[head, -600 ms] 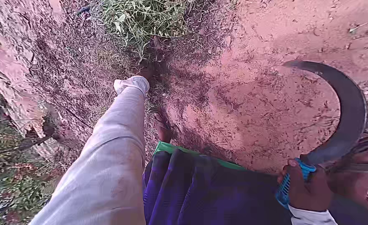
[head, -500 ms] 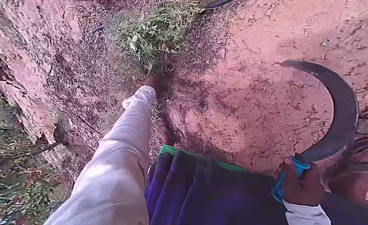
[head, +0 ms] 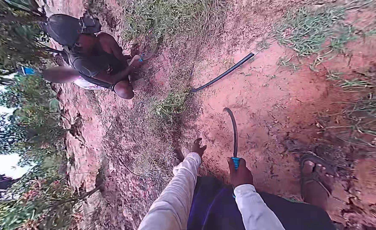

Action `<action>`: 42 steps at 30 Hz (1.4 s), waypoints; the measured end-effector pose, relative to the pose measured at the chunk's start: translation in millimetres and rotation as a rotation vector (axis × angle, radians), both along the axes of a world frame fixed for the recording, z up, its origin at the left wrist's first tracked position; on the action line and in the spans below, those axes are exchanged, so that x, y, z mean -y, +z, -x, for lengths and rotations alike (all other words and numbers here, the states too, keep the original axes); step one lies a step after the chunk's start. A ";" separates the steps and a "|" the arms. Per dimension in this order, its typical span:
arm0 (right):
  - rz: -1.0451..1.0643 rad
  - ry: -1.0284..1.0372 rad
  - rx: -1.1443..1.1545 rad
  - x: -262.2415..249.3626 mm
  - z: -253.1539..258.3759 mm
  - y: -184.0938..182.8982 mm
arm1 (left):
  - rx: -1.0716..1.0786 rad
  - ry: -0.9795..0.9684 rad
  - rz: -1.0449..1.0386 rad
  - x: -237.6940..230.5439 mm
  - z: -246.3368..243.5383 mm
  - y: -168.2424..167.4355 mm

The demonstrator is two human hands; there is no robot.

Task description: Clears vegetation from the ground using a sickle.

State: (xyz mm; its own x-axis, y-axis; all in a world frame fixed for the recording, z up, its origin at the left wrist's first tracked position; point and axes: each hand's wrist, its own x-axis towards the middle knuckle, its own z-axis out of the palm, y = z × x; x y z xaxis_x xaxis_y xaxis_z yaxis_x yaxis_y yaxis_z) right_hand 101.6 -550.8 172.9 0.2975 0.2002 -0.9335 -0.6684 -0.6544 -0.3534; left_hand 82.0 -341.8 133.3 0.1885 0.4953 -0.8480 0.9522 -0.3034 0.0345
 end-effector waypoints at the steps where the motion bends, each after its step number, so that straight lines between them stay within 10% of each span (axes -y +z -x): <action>1: 0.006 -0.014 0.003 2.5 -3.8 5.3 | 0.022 0.002 0.014 9.3 -8.0 -1.0; 13: 0.212 -0.129 0.499 -0.4 45.9 -37.6 | 0.127 0.032 -0.140 -114.9 -55.7 -151.2; 19: -0.103 -0.406 0.648 -50.0 69.6 -36.3 | 0.274 -0.613 -0.046 -164.7 -43.3 -209.5; 27: 0.087 -0.187 0.551 -68.3 92.5 -58.9 | -0.020 -0.325 -0.123 -152.8 41.1 -166.8; 31: 0.118 -0.235 0.590 -66.8 91.1 -60.9 | -0.026 -0.210 -0.372 -163.3 20.6 -158.7; 36: 0.137 -0.306 0.528 -59.8 104.1 -68.6 | 0.344 -0.394 -0.182 -161.2 -54.0 -198.8; 42: 0.176 -0.294 0.447 -61.7 124.1 -77.3 | 0.218 -0.316 -0.014 -121.2 -62.5 -176.9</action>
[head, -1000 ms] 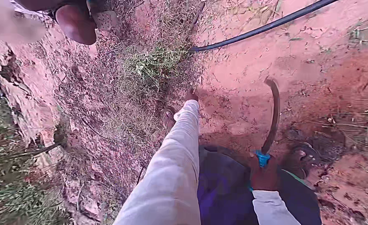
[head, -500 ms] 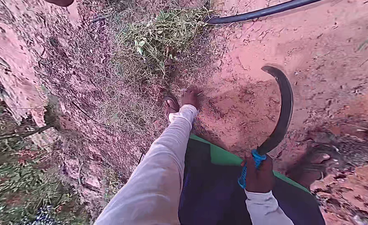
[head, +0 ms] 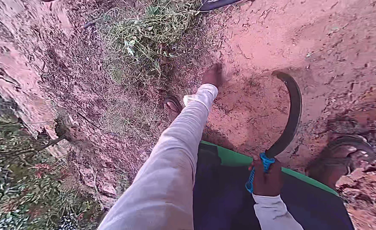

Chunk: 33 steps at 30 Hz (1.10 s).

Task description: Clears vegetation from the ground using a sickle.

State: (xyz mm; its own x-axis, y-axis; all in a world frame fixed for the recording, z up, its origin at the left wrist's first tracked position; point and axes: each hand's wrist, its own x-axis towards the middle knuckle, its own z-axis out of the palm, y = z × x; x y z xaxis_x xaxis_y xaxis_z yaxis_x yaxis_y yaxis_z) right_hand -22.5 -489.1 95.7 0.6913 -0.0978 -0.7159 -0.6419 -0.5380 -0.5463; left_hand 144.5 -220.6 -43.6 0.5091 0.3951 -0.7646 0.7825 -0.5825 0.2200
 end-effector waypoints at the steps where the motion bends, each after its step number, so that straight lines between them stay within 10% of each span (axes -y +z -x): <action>1: 0.010 0.015 0.006 0.0 1.0 -1.1 | 0.024 0.002 0.018 1.2 11.3 3.2; 12: 0.074 0.114 0.094 8.3 -2.6 -23.5 | -0.230 -0.118 -0.279 -84.6 7.7 -39.5; 21: 0.083 0.162 0.213 8.2 -14.1 -24.3 | -0.405 0.162 -0.630 -151.5 97.1 14.3; 26: 0.045 0.117 0.221 10.7 -16.8 -26.4 | 0.248 -0.223 -0.257 -74.6 53.6 1.9; 29: 0.054 0.116 0.221 9.8 -19.4 -27.5 | 0.219 -0.005 0.067 -14.7 17.6 -15.7; 33: 0.071 0.130 0.206 11.9 -16.2 -28.2 | 0.172 0.251 -0.024 5.1 17.9 -10.4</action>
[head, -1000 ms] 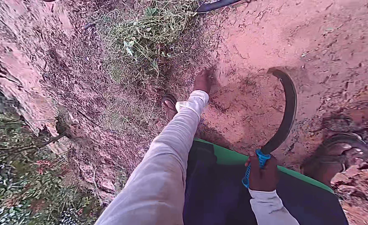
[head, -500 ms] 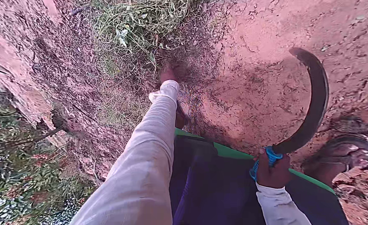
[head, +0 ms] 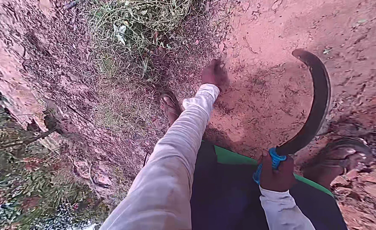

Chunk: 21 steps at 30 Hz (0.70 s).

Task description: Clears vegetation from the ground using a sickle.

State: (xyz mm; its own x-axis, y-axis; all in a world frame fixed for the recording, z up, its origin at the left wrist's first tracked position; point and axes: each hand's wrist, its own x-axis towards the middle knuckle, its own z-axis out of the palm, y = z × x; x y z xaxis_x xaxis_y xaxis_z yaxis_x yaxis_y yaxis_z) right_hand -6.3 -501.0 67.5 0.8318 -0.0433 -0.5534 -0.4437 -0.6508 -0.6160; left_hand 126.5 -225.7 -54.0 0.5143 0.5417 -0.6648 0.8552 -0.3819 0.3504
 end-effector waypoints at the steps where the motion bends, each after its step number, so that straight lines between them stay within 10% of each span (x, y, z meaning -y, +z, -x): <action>1: 0.000 0.007 -0.012 1.9 1.1 2.3 | -0.026 0.065 -0.064 -8.1 11.7 3.9; 6: 0.003 -0.002 -0.008 4.1 -2.7 3.7 | -0.230 0.194 -0.230 -71.0 62.3 15.5; 13: 0.042 0.006 -0.042 2.2 -5.7 4.6 | -0.186 -0.211 0.122 13.9 16.0 -0.6; 18: 0.047 0.030 -0.024 6.1 -9.0 5.2 | -0.267 0.260 -0.199 -28.1 40.6 9.3; 21: 0.030 0.021 -0.015 10.8 -7.6 6.1 | -0.451 0.194 -0.373 -74.6 68.9 14.8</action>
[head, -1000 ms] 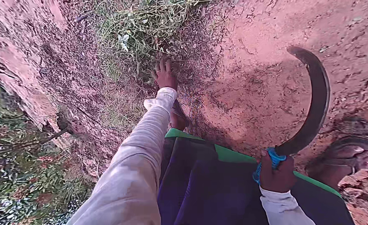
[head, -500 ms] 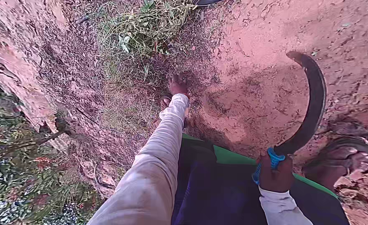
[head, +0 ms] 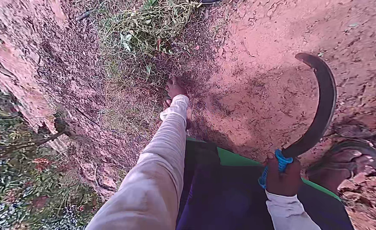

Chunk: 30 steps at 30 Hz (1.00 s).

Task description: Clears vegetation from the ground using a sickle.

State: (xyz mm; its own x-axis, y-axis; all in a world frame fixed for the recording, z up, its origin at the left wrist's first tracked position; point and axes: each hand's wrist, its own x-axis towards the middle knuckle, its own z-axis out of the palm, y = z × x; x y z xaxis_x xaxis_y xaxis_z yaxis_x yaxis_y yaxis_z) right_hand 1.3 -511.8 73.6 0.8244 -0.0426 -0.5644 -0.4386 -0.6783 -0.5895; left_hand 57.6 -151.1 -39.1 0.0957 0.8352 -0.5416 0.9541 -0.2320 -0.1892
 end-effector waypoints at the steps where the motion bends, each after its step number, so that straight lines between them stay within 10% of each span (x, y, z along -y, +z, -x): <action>1: -0.024 -0.013 -0.001 -0.1 0.3 -1.0 | 0.007 -0.103 0.013 -4.9 -1.8 2.4; 4: -0.051 -0.028 -0.002 -1.4 1.4 -2.1 | 0.325 -0.383 0.191 10.0 -27.6 -8.4; 7: -0.034 -0.007 0.009 -2.7 -0.2 -4.8 | 0.510 -0.265 0.365 41.4 -64.6 -37.8; 13: -0.029 -0.022 -0.008 -2.7 2.8 -4.9 | 0.281 0.233 0.123 36.5 -86.4 -30.4; 21: -0.015 -0.050 -0.033 -6.7 1.3 -3.9 | 0.206 -0.203 0.397 46.1 -73.3 -31.2; 27: 0.004 -0.050 0.018 -7.7 2.5 -5.7 | 0.337 0.177 0.072 52.1 -82.1 -28.8; 30: -0.001 -0.053 0.034 -6.9 1.4 -4.0 | 0.294 0.059 0.016 22.9 -86.7 -22.3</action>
